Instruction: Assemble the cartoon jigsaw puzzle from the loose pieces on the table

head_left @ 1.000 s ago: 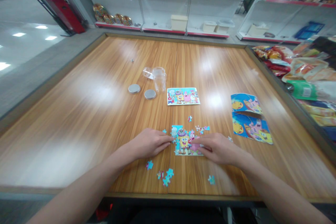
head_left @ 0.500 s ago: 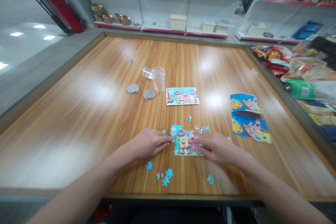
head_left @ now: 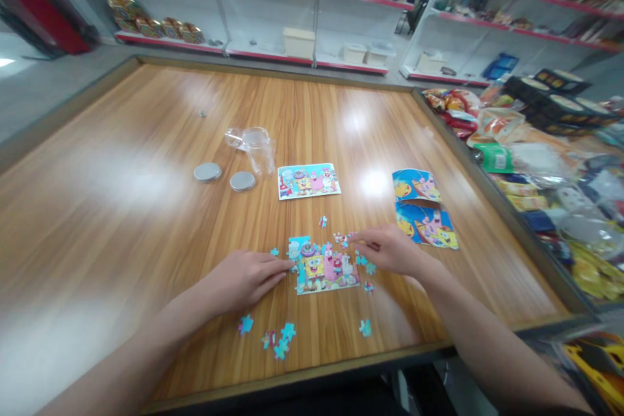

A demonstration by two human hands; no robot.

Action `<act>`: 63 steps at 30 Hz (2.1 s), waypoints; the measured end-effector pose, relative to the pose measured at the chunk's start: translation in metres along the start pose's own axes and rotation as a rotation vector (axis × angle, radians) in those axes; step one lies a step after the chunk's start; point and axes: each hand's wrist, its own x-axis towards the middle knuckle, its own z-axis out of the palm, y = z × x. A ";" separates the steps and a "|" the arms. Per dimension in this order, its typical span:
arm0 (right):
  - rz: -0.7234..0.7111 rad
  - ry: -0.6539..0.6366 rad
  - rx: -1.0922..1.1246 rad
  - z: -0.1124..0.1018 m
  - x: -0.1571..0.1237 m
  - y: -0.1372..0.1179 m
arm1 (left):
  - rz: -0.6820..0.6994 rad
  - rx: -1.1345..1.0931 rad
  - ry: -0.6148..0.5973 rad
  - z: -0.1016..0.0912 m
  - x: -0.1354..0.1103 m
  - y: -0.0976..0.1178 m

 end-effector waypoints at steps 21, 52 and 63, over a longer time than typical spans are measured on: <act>-0.068 0.108 -0.209 0.044 0.030 -0.014 | 0.007 0.057 -0.027 0.001 0.004 0.006; -0.032 0.088 -0.143 0.047 0.031 -0.009 | -0.033 0.072 -0.034 -0.001 0.005 0.011; 0.011 0.037 -0.119 0.042 0.030 -0.017 | -0.029 0.084 -0.037 -0.001 0.005 0.011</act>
